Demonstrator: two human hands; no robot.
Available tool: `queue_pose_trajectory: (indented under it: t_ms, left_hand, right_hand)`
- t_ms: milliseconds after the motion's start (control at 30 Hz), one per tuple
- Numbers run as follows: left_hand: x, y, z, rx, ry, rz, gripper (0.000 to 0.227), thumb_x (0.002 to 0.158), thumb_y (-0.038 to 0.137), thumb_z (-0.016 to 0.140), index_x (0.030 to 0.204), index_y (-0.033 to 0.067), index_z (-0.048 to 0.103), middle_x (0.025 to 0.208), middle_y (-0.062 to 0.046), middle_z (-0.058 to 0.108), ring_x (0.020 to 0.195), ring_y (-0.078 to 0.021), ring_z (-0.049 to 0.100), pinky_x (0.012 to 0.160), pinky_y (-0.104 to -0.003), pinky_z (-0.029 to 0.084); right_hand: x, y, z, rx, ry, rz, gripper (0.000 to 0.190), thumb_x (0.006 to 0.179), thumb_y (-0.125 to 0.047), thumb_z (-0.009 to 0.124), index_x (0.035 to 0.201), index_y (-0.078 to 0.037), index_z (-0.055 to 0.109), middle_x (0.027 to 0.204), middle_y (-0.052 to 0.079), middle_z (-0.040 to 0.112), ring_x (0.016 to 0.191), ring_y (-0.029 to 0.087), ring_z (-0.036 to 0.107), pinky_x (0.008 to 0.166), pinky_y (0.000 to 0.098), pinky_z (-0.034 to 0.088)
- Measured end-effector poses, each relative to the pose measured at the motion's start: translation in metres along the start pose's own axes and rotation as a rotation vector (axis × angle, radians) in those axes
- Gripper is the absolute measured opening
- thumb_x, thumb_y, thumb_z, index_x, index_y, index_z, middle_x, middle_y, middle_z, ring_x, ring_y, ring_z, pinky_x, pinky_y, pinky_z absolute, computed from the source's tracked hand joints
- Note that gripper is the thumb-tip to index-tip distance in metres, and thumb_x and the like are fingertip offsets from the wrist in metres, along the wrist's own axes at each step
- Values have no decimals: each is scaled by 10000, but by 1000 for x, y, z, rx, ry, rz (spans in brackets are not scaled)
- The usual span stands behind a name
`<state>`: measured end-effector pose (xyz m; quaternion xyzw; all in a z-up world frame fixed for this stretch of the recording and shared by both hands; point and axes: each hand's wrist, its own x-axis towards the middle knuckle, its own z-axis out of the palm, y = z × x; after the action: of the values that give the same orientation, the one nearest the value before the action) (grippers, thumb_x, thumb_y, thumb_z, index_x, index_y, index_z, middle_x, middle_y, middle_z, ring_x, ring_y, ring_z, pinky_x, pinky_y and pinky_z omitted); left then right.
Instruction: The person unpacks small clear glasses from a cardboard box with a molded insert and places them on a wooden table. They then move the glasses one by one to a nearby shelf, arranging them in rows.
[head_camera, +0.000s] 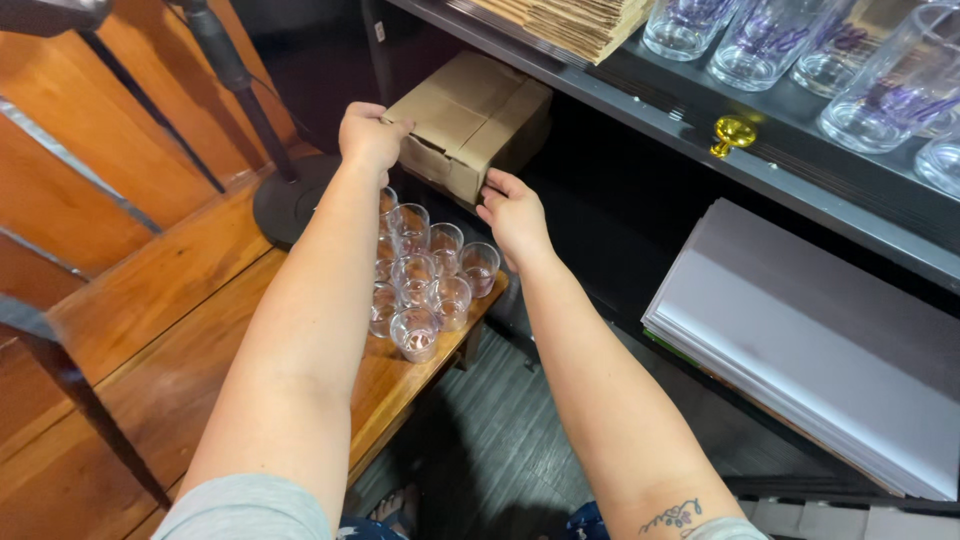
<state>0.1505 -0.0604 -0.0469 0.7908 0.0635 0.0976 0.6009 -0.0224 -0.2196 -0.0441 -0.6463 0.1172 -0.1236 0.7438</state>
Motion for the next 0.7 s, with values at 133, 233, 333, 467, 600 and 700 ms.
queue_pose_trajectory:
  t_ms: [133,233,333,467,600,700]
  left_hand:
    - [19,-7,15,21,-5,-5,541,840,228,903,1270,40,634,1181,-129,682,1168,-293,700,931,-385,636]
    - [37,-11,24,6,2,-133,470,770,325,875,1174,216,661,1096,0,713,891,-120,691,770,-274,568]
    - [45,-11,29,86,24,-92,510,787,373,866,1203,199,630,1095,37,690,966,-130,679,835,-282,549]
    - [33,10,26,76,36,-184,538,762,352,909,1179,166,624,1193,-8,688,1073,-155,688,897,-289,561]
    - [40,1,32,91,32,-180,564,757,367,909,1186,163,606,1209,-17,675,1081,-168,679,892,-301,557]
    - [39,1,34,73,33,-177,601,758,373,898,1236,152,606,1222,-35,697,1076,-183,702,892,-310,570]
  right_hand:
    - [28,21,-6,2,-7,-10,504,983,59,505,1487,30,510,1545,291,464,1433,417,462,1076,483,527]
    - [43,22,-5,4,-42,79,563,960,24,436,1518,-37,475,1591,128,502,1447,279,529,1099,374,551]
    - [48,24,-3,-3,-42,75,572,964,8,443,1533,-46,456,1597,122,498,1455,275,523,1105,376,543]
    - [54,29,-3,-8,-33,46,578,961,-19,442,1539,-45,442,1598,124,491,1450,259,524,1092,377,555]
    - [60,34,-7,-5,-40,30,571,976,-36,439,1546,-45,422,1620,136,454,1469,283,498,1101,390,552]
    - [59,32,-8,-8,-47,42,565,987,-52,442,1551,-59,416,1623,119,454,1470,276,498,1109,386,548]
